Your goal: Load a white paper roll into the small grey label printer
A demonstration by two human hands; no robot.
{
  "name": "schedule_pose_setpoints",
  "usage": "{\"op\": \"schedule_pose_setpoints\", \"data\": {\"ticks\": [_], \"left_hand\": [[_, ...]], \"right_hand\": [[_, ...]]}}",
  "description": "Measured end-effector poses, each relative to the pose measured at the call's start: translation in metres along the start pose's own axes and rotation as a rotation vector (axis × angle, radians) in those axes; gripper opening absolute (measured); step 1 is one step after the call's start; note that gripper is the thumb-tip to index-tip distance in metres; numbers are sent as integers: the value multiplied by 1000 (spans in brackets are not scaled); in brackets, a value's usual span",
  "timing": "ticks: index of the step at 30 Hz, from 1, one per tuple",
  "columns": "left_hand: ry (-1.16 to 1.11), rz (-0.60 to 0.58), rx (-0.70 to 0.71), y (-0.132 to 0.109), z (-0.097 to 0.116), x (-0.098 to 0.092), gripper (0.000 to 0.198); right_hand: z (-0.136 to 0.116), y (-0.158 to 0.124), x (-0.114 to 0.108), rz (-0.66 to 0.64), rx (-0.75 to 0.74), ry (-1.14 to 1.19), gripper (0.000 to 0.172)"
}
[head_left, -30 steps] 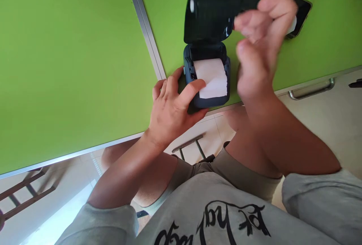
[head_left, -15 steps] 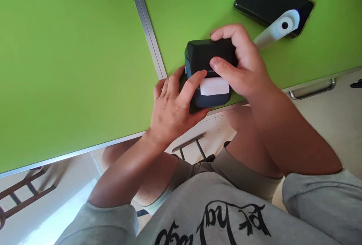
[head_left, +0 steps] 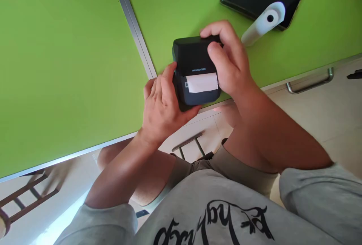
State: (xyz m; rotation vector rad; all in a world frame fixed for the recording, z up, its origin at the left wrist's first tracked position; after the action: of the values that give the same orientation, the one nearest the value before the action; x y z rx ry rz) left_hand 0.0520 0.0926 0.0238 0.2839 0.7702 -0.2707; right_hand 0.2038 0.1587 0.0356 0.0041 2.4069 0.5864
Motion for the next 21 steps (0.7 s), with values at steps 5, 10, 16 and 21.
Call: {"op": "schedule_pose_setpoints", "data": {"ticks": [5, 10, 16, 21], "left_hand": [[6, -11, -18, 0, -7, 2, 105], [1, -9, -20, 1, -9, -1, 101], [-79, 15, -25, 4, -15, -3, 103], [-174, -6, -35, 9, -18, -5, 98]], "right_hand": [[2, -1, -10, 166, -23, -112, 48], [6, 1, -6, 167, -23, -123, 50], [1, 1, -5, 80, -39, -172, 49], [0, 1, -7, 53, -48, -171, 45]]}}
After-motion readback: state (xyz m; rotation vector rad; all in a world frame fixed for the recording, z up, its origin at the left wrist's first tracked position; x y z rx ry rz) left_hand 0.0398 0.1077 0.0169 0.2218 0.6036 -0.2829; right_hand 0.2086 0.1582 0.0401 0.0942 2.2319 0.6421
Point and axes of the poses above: each hand's wrist, its own y-axis towards the middle knuckle, its own x-axis out of the palm, z = x × y, the point moved 10 cm from there along y, towards the middle knuckle, and after that the axes turned 13 degrees about -y, right-handed, at the moved point
